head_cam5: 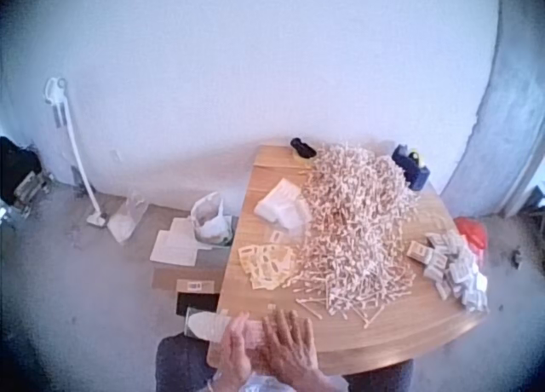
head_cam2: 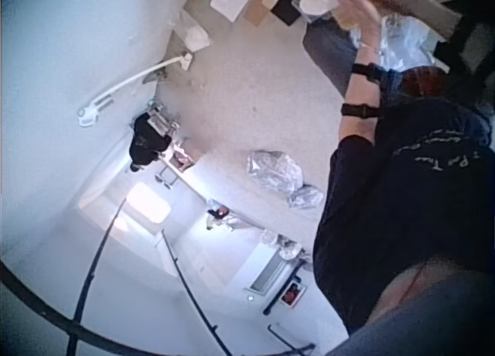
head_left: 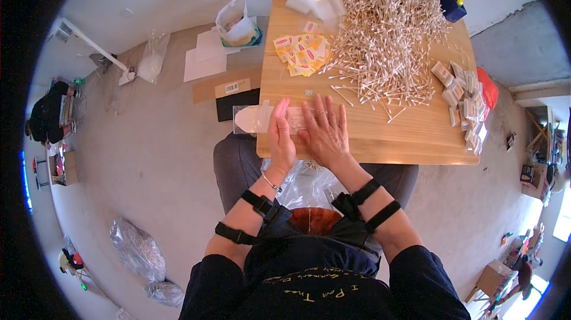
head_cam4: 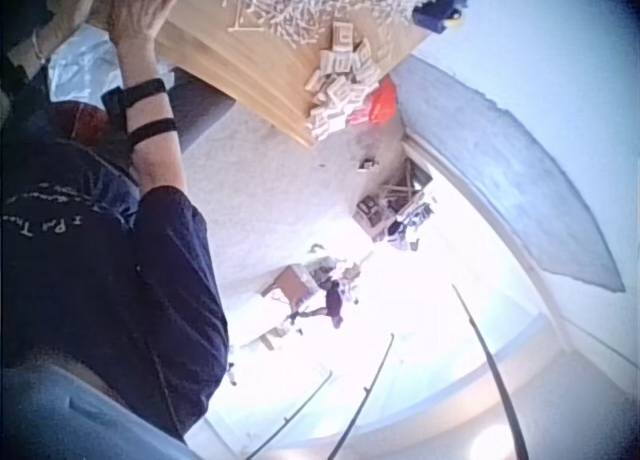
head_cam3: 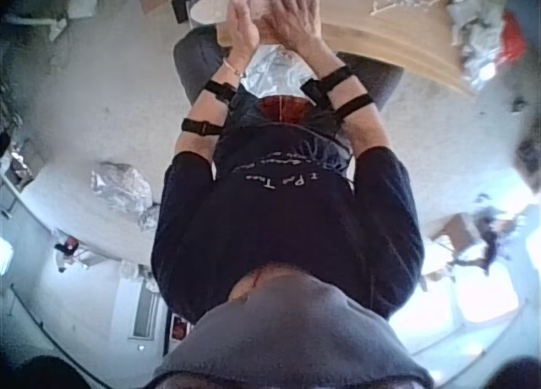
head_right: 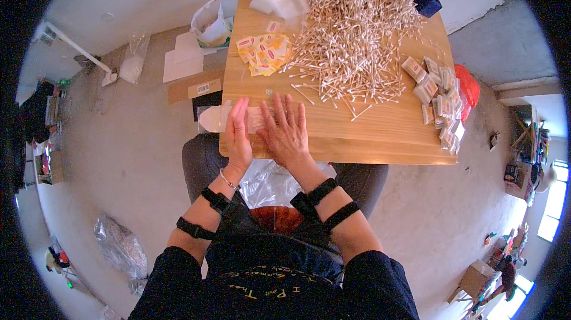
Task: Organizing, bundling, and packaging cotton swabs on a wooden table.
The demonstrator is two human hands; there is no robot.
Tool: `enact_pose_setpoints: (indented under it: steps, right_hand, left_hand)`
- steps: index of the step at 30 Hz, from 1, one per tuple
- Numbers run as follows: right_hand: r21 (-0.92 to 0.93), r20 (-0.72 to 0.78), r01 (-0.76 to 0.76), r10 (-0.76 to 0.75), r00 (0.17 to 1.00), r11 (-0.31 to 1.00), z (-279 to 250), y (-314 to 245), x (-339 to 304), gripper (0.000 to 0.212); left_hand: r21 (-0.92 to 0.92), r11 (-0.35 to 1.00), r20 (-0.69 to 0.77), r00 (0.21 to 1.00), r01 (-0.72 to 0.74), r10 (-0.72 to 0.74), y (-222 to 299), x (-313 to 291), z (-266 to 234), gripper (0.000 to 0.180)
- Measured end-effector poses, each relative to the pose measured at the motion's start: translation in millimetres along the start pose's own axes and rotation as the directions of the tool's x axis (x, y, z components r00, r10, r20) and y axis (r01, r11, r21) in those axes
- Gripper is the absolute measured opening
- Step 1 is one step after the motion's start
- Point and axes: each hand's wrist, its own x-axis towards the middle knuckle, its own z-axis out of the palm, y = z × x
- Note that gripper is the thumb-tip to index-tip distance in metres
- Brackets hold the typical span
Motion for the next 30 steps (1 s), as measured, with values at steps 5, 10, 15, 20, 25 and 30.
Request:
enact_pose_setpoints:
  steps: [5, 10, 15, 20, 25, 30]
  right_hand:
    - [0.118, -0.035, -0.067, 0.072, 0.997, 0.991, -14.5, 3.7, -11.9, 0.077]
    - [0.004, 0.106, 0.005, -0.005, 0.994, 1.000, -7.2, 2.7, -25.3, 0.080]
    - [0.001, 0.106, -0.031, 0.030, 0.994, 1.000, -7.0, -6.9, -21.0, 0.081]
    - [-0.007, 0.028, -0.052, 0.052, 0.998, 0.999, -0.9, -2.8, -6.5, 0.081]
    - [-0.017, 0.050, -0.039, 0.040, 0.998, 0.999, -2.3, -0.5, -3.2, 0.082]
    - [0.029, 0.104, -0.002, -0.001, 0.995, 1.000, -7.9, -4.7, -13.8, 0.081]
  left_hand:
    - [-0.003, 1.000, 0.023, 1.000, -0.017, 0.017, 4.6, 1.3, -5.1, 0.060]
    - [-0.038, 0.999, 0.039, 0.999, -0.017, 0.019, 4.1, 0.3, -0.7, 0.061]
    - [-0.023, 1.000, 0.080, 0.997, -0.001, 0.003, 3.8, -2.2, -2.4, 0.061]
    - [0.003, 0.999, 0.005, 0.999, -0.041, 0.041, 0.0, 1.2, 1.4, 0.058]
    - [0.014, 1.000, 0.025, 1.000, -0.008, 0.007, 0.6, 5.1, -1.8, 0.059]
    - [0.045, 0.997, -0.019, 0.998, -0.059, 0.060, -2.3, 11.5, -3.3, 0.059]
